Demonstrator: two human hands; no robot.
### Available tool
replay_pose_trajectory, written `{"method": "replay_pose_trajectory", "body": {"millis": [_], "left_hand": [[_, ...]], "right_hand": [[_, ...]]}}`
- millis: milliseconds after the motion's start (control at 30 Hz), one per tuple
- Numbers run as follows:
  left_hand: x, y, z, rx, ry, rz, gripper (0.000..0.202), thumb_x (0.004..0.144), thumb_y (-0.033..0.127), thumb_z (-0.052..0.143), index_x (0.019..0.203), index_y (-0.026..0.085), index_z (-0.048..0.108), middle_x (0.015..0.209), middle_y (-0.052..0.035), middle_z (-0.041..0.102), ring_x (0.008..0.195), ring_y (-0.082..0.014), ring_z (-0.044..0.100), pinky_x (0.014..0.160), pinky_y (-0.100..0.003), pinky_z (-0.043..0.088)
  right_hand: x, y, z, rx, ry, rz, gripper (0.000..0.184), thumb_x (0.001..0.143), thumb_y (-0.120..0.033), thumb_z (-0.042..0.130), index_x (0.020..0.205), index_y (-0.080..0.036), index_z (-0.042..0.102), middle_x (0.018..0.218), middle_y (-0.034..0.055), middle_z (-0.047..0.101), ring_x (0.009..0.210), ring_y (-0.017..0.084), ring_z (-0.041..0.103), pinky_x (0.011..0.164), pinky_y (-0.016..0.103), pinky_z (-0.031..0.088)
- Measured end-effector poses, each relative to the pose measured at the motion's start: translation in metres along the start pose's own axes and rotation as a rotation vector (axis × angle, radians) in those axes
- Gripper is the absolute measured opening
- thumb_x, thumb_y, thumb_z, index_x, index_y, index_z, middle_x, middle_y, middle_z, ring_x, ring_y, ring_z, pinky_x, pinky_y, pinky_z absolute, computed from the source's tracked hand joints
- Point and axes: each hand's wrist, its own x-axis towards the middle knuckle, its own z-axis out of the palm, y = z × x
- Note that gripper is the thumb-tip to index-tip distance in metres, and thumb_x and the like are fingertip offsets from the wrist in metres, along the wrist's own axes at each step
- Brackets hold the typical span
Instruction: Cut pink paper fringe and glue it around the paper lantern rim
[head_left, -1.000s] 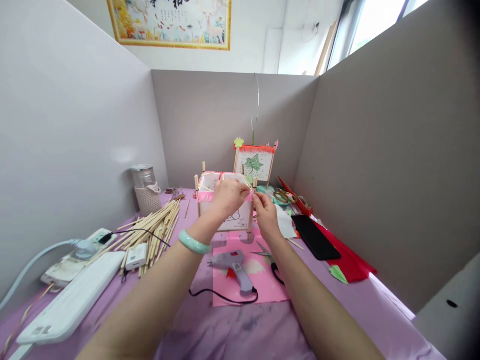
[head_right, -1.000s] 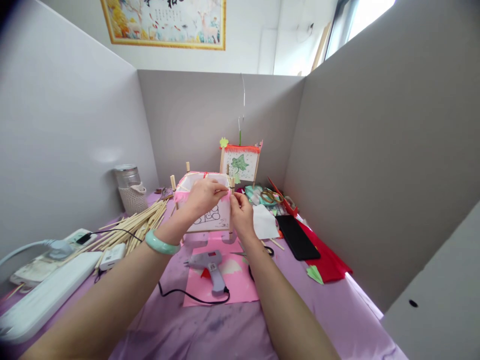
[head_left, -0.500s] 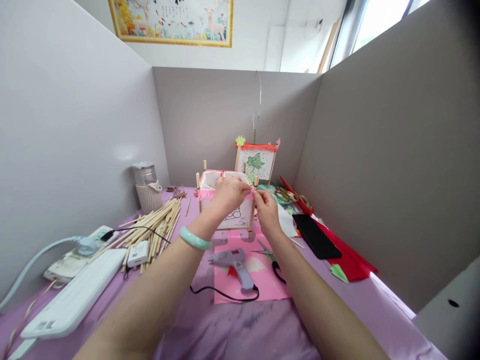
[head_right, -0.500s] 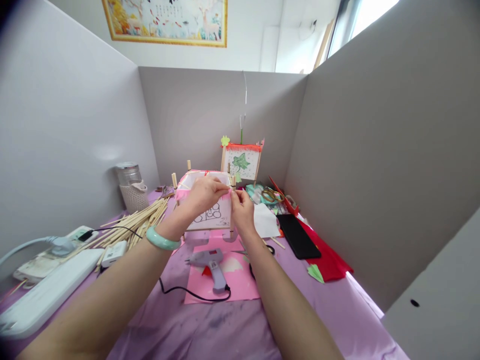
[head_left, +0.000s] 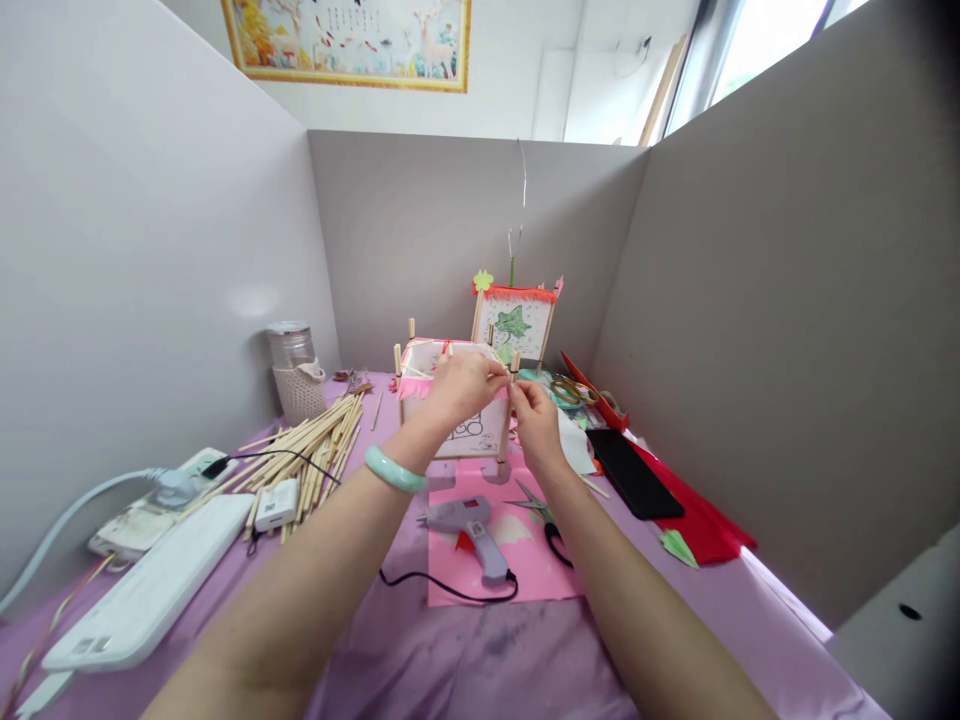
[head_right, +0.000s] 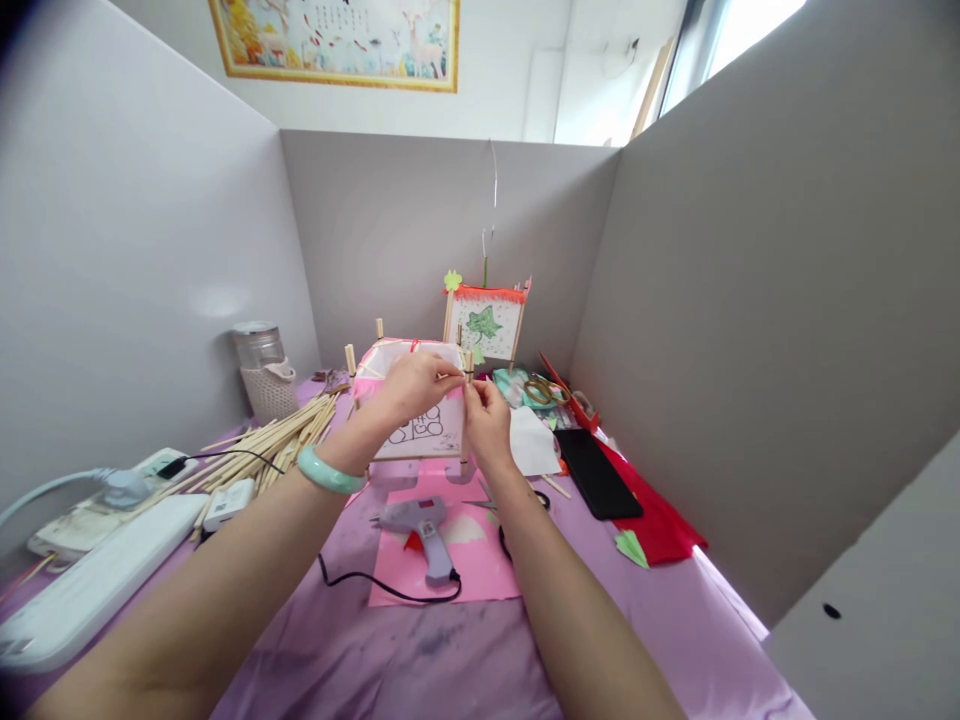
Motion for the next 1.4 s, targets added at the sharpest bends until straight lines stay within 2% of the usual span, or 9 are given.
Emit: {"method": "replay_pose_trajectory", "body": {"millis": [400,533,633,700,800,867,1100,1267,1400], "left_hand": [[-0.007,0.0,0.004,0.217,0.071,0.129,0.024,0.085,0.03,0.051,0.076,0.024,0.072,0.076,-0.0056,0.067,0.078,-0.0209,0.057,0.085,-0.04,0.033],[-0.014,-0.002,-0.002,0.229,0.137,0.203,0.027,0.089,0.033,0.046,0.084,0.024,0.07,0.079,-0.0044,0.067,0.079,-0.0189,0.057,0.084,-0.038,0.034],[-0.026,-0.009,-0.015,0.176,0.32,0.207,0.026,0.09,0.031,0.043,0.091,0.022,0.068,0.086,-0.0041,0.068,0.084,-0.0177,0.057,0.083,-0.034,0.037],[-0.039,-0.018,-0.024,0.143,0.534,0.144,0.023,0.089,0.028,0.045,0.093,0.021,0.066,0.09,-0.0052,0.067,0.088,-0.0181,0.057,0.083,-0.034,0.039],[-0.06,-0.034,-0.033,0.117,0.802,0.016,0.019,0.087,0.025,0.047,0.093,0.019,0.065,0.091,-0.0067,0.064,0.089,-0.0183,0.055,0.084,-0.034,0.041],[-0.072,-0.044,-0.034,0.106,0.894,-0.054,0.017,0.086,0.025,0.049,0.09,0.017,0.063,0.09,-0.0075,0.062,0.088,-0.0181,0.054,0.083,-0.034,0.043],[-0.085,-0.066,-0.017,-0.151,0.751,-0.303,0.029,0.074,0.038,0.065,0.092,0.016,0.056,0.083,-0.0036,0.059,0.074,-0.0146,0.056,0.073,-0.03,0.047],[-0.086,-0.073,-0.007,-0.339,0.666,-0.412,0.025,0.073,0.035,0.064,0.088,0.016,0.057,0.082,-0.0035,0.062,0.073,-0.0144,0.058,0.071,-0.03,0.048],[-0.088,-0.074,-0.005,-0.423,0.664,-0.426,0.027,0.074,0.037,0.064,0.09,0.016,0.058,0.085,-0.0044,0.063,0.074,-0.0147,0.059,0.071,-0.03,0.048]], "right_hand": [[0.0,0.003,0.001,-0.003,-0.004,-0.008,0.031,0.076,-0.046,0.056,0.083,-0.016,0.06,0.077,0.0025,0.061,0.069,0.015,0.053,0.061,0.027,0.043],[-0.003,0.005,-0.007,-0.147,0.017,-0.131,0.029,0.082,-0.043,0.05,0.088,-0.017,0.06,0.084,0.0035,0.061,0.078,0.017,0.055,0.071,0.03,0.045],[-0.009,0.004,-0.017,-0.344,0.115,-0.352,0.024,0.086,-0.037,0.047,0.092,-0.017,0.059,0.093,0.0057,0.059,0.088,0.018,0.054,0.079,0.034,0.044],[-0.013,0.002,-0.02,-0.424,0.144,-0.483,0.02,0.087,-0.033,0.048,0.094,-0.017,0.059,0.096,0.0068,0.056,0.09,0.018,0.053,0.08,0.033,0.044],[-0.016,-0.004,-0.017,-0.504,0.118,-0.627,0.016,0.087,-0.028,0.048,0.095,-0.018,0.059,0.097,0.0072,0.056,0.094,0.018,0.052,0.084,0.034,0.043],[-0.017,-0.006,-0.01,-0.581,0.098,-0.712,0.017,0.088,-0.027,0.049,0.097,-0.019,0.06,0.098,0.0075,0.057,0.097,0.019,0.051,0.088,0.036,0.041],[-0.021,-0.004,0.004,-0.911,0.017,-0.85,0.025,0.087,-0.027,0.052,0.109,-0.019,0.061,0.106,0.0084,0.06,0.099,0.022,0.048,0.087,0.038,0.035],[-0.026,-0.002,-0.001,-0.906,0.028,-0.861,0.021,0.087,-0.026,0.053,0.103,-0.018,0.063,0.104,0.0083,0.061,0.099,0.021,0.049,0.088,0.037,0.035],[-0.03,-0.01,0.008,-0.925,-0.024,-0.9,0.029,0.087,-0.029,0.053,0.113,-0.019,0.06,0.115,0.0089,0.058,0.108,0.023,0.047,0.093,0.039,0.034]]}}
